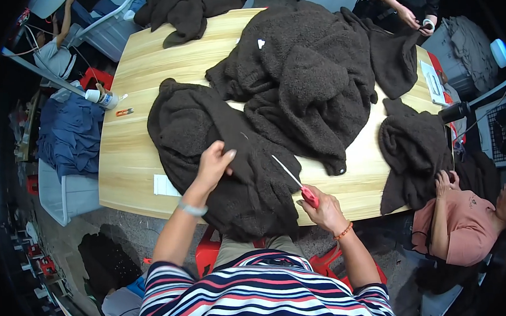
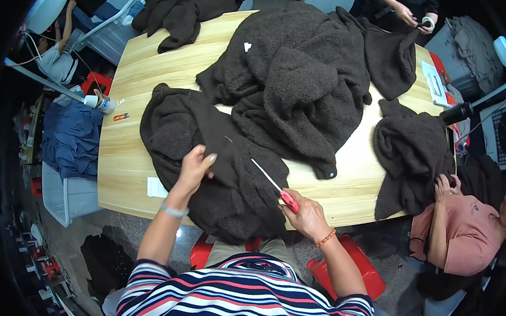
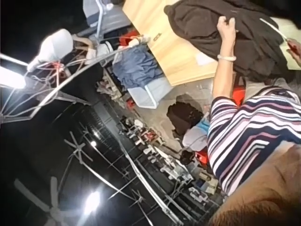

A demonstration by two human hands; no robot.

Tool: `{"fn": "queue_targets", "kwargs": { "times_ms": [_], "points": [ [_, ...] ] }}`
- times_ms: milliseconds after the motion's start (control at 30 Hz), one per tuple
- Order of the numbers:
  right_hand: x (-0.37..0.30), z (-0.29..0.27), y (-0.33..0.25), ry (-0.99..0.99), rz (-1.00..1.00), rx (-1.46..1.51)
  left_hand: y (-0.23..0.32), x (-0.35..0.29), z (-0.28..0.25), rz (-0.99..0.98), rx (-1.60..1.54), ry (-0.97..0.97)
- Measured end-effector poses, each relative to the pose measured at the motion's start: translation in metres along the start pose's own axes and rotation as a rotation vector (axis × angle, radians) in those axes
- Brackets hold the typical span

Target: Trimming excess threads from finished brown sweaters using scissors.

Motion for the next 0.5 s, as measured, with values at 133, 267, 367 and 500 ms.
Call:
{"fn": "queue_targets", "kwargs": {
  "times_ms": [133, 267, 367, 500],
  "points": [
    [0.017, -0.002, -0.024, -0.015, -0.034, -0.019, 0.008, -0.108, -0.046, -0.311, 0.002, -0.260],
    [0.036, 0.017, -0.032, -0.094, -0.040, -0.062, -0.072, -0.162, -0.137, -0.478, 0.609, -0.107],
    [0.047, 0.032, -0.052, -0.142, -0.077, 0.002, -0.035, -0.126, -0.171, 0.015, 0.768, 0.281],
    [0.054, 0.061, -0.078, -0.258, -0.115, 0.032, 0.084, -0.019, -0.144, 0.346, 0.896, 0.431]
  ]
}}
Point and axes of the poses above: each hand's wrist, its own x-axis towards the middle knuckle, its own z-axis out of the palm, y = z × x, the point moved 7 cm from there along x, towards the middle knuckle, and after that the axes turned 4 degrees about -y, right-handed, at the moved point
